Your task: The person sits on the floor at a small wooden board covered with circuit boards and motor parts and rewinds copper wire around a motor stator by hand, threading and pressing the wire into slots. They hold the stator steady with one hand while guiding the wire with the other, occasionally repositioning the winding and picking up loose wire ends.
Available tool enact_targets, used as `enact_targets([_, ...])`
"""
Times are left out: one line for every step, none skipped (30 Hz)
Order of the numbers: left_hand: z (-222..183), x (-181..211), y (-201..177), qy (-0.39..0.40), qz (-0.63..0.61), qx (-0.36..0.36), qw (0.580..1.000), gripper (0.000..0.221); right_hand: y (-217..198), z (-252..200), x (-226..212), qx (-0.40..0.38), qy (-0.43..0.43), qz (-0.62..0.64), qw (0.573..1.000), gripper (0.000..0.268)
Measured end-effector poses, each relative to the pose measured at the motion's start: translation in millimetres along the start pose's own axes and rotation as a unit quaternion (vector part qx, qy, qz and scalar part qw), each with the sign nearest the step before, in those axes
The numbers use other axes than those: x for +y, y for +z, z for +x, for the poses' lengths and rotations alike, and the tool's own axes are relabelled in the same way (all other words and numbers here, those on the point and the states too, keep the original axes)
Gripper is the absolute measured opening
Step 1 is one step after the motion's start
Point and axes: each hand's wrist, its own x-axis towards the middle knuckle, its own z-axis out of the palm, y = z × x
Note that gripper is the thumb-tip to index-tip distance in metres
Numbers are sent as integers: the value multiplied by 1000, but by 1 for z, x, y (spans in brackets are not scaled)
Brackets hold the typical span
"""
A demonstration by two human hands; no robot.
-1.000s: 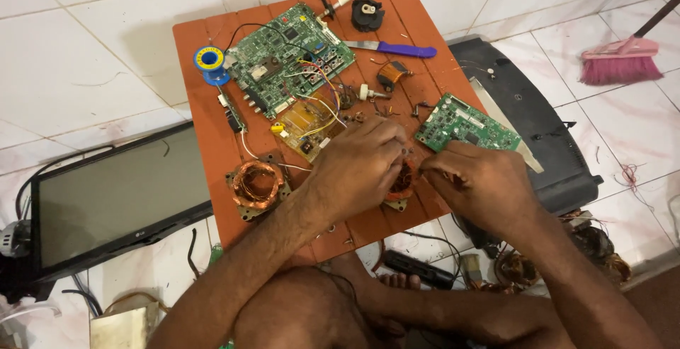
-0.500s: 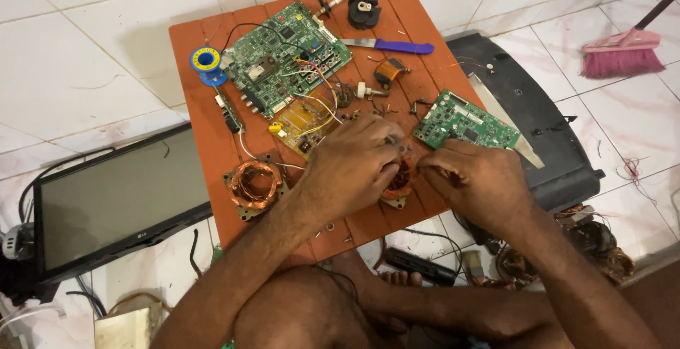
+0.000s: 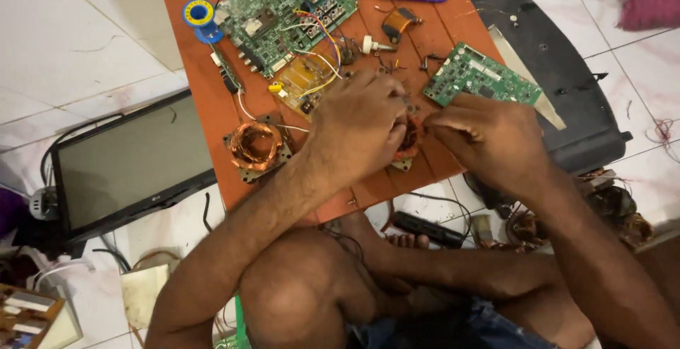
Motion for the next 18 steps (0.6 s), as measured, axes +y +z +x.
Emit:
enact_targets([1, 1, -1, -15, 6, -21, 1000, 10, 0, -1, 1, -6, 3, 0, 1000, 7])
enact_targets([4, 0, 1, -16, 8, -22, 1000, 10, 1, 0, 3, -6, 2, 1, 1000, 7])
enact_targets([6, -2, 2, -37, 9, -64, 997, 10, 1, 0, 5, 0, 0, -6, 1000, 8])
enact_targets([6, -3, 4, -59, 10, -109, 992, 11, 3, -1, 6, 5, -1, -12, 1000, 9])
enact_targets([7, -6, 8, -60, 11, -112, 992, 11, 2, -1, 4, 4, 0, -9, 1000, 9])
enact_targets([8, -8, 11, -53, 4, -121, 991, 13, 0, 0, 2, 4, -6, -15, 1000, 10])
enact_targets([9, -11, 14, -46, -3, -130, 990, 14, -3, 0, 0, 4, -11, -21, 1000, 10])
enact_targets([7, -8, 15, -46, -1, -132, 990, 14, -3, 0, 0, 6, -11, -19, 1000, 10])
enact_targets([6, -5, 15, -27, 2, -86, 996, 16, -4, 0, 0, -1, -14, -13, 1000, 11])
enact_targets([6, -2, 15, -5, 5, -38, 999, 17, -5, 0, 1, -5, -16, -8, 1000, 12])
enact_targets([2, -1, 13, -2, 8, -39, 999, 17, -2, -1, 3, -1, -16, -7, 1000, 12])
enact_targets([0, -1, 11, -5, -1, -36, 999, 15, 1, -3, 6, -8, -11, 2, 1000, 13])
enact_targets([-1, -2, 10, -8, -11, -34, 999, 14, 3, -3, 9, -15, -6, 10, 1000, 14])
enact_targets([-1, -2, 7, -4, -9, -35, 999, 14, 5, -4, 12, -11, -4, 10, 1000, 14])
enact_targets([-1, -3, 4, 17, 13, -48, 999, 13, 7, -4, 14, -16, -2, 5, 1000, 16])
enact_targets([-1, -4, 1, 37, 34, -61, 997, 12, 9, -4, 16, -22, 0, 0, 1000, 19])
enact_targets([0, -3, 0, 40, 35, -62, 997, 12, 10, -6, 15, -20, 2, 0, 1000, 19])
enact_targets([2, -2, -1, 33, 32, -74, 996, 12, 11, -6, 15, -10, 4, -1, 1000, 16])
